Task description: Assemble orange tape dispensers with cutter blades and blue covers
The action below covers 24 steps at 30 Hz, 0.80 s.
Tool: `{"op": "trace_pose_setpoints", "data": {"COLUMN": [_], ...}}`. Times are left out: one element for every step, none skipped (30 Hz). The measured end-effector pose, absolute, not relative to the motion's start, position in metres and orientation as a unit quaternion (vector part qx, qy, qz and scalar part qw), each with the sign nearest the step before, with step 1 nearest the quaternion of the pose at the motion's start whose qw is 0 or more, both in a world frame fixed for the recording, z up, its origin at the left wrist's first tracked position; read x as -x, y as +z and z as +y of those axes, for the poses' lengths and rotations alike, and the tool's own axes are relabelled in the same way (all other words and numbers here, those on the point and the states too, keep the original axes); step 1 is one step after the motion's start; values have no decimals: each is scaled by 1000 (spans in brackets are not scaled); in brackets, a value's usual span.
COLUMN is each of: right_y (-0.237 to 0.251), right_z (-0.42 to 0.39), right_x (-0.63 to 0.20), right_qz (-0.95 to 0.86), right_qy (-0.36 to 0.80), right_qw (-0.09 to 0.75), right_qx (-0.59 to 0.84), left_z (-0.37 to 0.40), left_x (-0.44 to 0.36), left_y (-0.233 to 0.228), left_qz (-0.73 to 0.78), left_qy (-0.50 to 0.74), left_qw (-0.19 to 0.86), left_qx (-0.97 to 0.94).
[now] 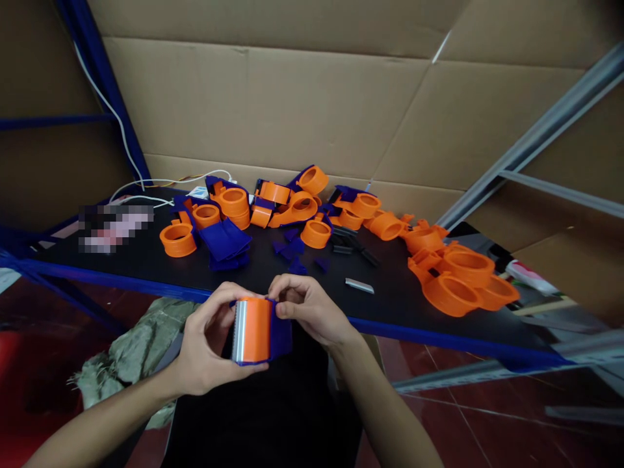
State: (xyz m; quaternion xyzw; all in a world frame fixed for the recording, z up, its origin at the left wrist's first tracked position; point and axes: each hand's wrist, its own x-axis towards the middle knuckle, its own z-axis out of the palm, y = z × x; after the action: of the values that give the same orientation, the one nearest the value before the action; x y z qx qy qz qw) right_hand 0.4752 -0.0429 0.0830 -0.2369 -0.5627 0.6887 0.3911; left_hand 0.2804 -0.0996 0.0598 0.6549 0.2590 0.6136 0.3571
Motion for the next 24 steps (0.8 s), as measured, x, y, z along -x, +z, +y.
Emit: {"op": "trace_pose_setpoints", "data": {"right_y": [83,82,81,79,78,78,78,79,82,86,90,95,99,103,105,106,106,105,104,103,102,102,103,104], "right_z": [-43,-42,-41,-41,-40,-39,-39,-39,-40,-42,-45,-49,-54,-59,-63,-68,-71,-73,-72,-70,-65,-59,-50,-40], "right_x": [-476,-476,-475,-475,-475,-474,-475,-475,-477,-479,-481,-484,-486,-488,-490,-490,-491,-490,-490,-490,-490,-491,-491,-492], "right_qz": [-569,-572,-573,-572,-571,-572,-579,-595,-624,-664,-709,-754,-793,-823,-843,-855,-861,-864,-863,-858,-847,-830,-809,-787], "right_qy": [686,685,686,688,690,688,677,653,614,561,498,433,374,326,291,264,243,226,213,200,188,180,181,192], "right_qw": [389,389,390,391,393,397,403,410,414,411,399,376,346,313,282,257,242,237,244,263,291,321,347,363], "right_qx": [234,230,223,214,207,205,211,226,249,275,300,319,334,345,355,366,375,382,387,394,404,419,438,459], "left_z": [-100,-100,-100,-100,-100,-100,-100,-99,-98,-96,-93,-90,-87,-84,-82,-80,-78,-77,-76,-75,-75,-74,-72,-70], "left_x": [-279,-278,-278,-277,-277,-278,-278,-280,-281,-282,-284,-285,-286,-287,-287,-287,-286,-286,-284,-283,-281,-279,-277,-274], "left_y": [60,60,60,60,60,59,58,57,56,54,52,50,48,46,44,43,42,41,41,41,41,42,42,43], "left_qz": [252,248,245,246,250,257,269,286,306,327,346,358,364,363,362,362,362,360,358,354,351,351,356,370], "left_qy": [607,603,600,600,601,605,610,616,622,631,641,654,668,677,678,673,669,665,661,659,660,662,664,668], "left_qw": [356,359,363,368,374,380,387,397,408,421,435,450,465,482,501,517,526,528,523,513,495,468,432,377], "left_qx": [-664,-668,-669,-667,-661,-651,-637,-618,-594,-563,-529,-491,-453,-421,-398,-385,-381,-387,-401,-421,-444,-469,-496,-525]}}
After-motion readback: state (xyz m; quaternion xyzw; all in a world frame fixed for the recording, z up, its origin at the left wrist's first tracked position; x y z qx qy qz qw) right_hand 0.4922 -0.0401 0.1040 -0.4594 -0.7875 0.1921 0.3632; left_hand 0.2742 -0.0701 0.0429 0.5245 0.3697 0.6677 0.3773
